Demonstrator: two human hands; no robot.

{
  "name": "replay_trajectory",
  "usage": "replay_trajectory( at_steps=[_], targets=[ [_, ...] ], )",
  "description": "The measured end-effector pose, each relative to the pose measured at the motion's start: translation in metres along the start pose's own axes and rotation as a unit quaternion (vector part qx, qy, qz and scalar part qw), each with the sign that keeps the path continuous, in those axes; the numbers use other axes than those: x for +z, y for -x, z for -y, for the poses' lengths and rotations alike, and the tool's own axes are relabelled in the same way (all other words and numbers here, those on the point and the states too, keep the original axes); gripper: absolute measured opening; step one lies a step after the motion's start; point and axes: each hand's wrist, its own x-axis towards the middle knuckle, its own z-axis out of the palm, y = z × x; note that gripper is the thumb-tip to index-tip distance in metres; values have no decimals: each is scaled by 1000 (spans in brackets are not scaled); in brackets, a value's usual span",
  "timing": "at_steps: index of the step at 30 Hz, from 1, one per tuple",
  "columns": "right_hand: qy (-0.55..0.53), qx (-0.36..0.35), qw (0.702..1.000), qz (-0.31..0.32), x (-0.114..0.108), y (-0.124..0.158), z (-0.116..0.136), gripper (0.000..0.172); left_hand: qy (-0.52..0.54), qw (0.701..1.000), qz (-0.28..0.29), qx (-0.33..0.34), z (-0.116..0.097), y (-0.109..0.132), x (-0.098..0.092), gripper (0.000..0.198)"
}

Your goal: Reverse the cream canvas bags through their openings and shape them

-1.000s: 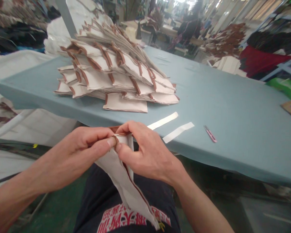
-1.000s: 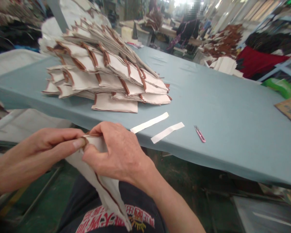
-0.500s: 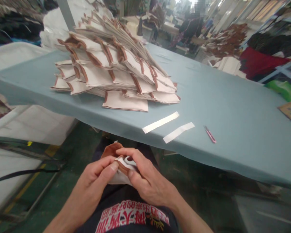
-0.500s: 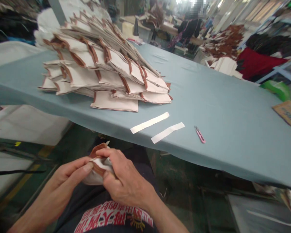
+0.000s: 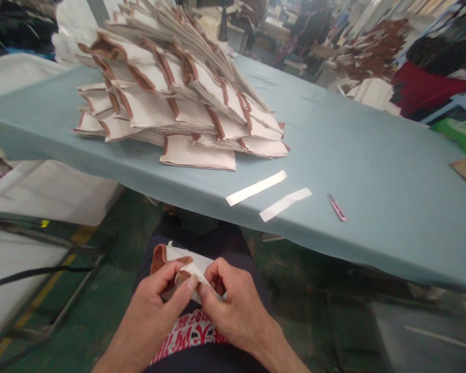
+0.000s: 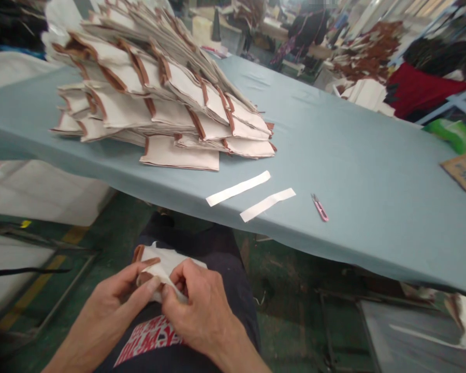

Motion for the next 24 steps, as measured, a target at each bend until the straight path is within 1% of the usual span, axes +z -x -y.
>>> replay_trajectory(
  at_steps=[3,6,8,10,12,14,16,18,21,24],
  targets=[
    [6,4,1000,-4,3,3,-4,16,-15,1000,17,-15,4,-3,1,51],
    [-14,25,1000,10,2,3,-3,20,-1,1000,20,1,3,-4,1,44],
    [-44,38,998,30,0,2,-1,25,54,998,26,-1,3,-2,4,43],
    [-83,33,995,46,-2,0,0,26,147,988,27,-38,5,1,10,50],
    [-127,13,990,52,-3,-1,-1,25,230,969,-1,-93,5,2,19,58],
    [-174,2,983,56,-3,-4,-4,27,287,947,-53,-137,0,1,28,59],
    [-212,4,976,59,-3,-6,-7,31,329,925,-96,-164,-12,-3,36,57],
    [-237,3,969,65,-2,-9,-10,36,370,903,-124,-181,-28,-8,41,53],
    [-264,-1,962,67,0,-16,-13,46,414,879,-135,-196,-47,-18,44,50],
    [-296,5,952,71,4,-26,-17,53,420,874,-132,-204,-50,-27,43,51]
  ],
)
